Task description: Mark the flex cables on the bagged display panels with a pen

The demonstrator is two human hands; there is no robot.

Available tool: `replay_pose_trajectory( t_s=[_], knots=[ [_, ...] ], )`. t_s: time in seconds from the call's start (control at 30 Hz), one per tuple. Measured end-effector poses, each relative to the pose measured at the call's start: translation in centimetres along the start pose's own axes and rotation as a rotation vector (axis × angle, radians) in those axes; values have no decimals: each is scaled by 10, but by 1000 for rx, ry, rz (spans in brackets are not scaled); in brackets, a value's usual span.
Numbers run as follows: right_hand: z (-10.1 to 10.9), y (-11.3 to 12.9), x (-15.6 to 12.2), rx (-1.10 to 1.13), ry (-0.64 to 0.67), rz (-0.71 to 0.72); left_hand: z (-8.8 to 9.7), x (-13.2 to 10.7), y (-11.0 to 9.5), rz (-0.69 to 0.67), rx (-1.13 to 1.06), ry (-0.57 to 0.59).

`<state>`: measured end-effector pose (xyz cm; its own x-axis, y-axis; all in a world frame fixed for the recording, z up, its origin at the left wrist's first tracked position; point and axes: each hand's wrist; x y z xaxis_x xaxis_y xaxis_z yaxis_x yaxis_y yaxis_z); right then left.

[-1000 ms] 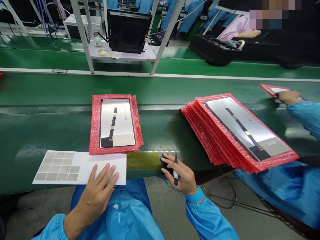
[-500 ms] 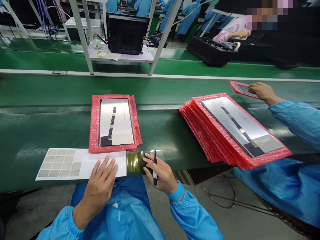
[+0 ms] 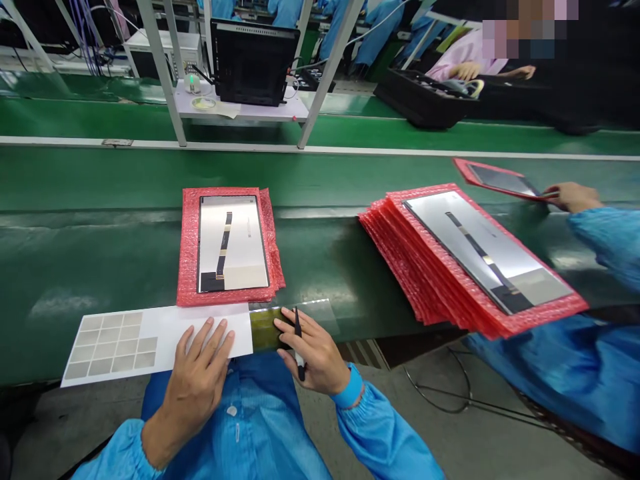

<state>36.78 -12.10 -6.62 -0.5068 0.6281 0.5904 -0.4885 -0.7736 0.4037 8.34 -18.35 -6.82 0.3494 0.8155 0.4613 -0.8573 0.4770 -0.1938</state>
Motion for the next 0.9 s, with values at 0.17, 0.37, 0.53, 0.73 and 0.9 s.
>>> replay_pose_trajectory(
  t_s=[0.17,0.37,0.53,0.73,0.9],
  knots=[
    [-13,4,6,1,7,-14,-2,3,2,-7,7,12],
    [-14,4,8,41,7,-29,2,7,8,-36,-8,16],
    [4,1,-3,185,-225,-162,8,12,7,-34,-19,-22],
    [34,-5,-10,379,-360,-645,1,42,-16,-291,-167,50],
    [44,-6,-7,419,-280,-855,-20,69,-35,-430,-187,181]
  ],
)
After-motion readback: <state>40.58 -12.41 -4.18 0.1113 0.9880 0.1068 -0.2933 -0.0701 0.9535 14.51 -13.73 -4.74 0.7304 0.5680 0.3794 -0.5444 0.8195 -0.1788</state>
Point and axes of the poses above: each hand's wrist, its own x-axis towards the middle knuckle, its own z-axis out of the back of the hand, y = z × x, and after that the axes turned 6 degrees about -y, right-handed
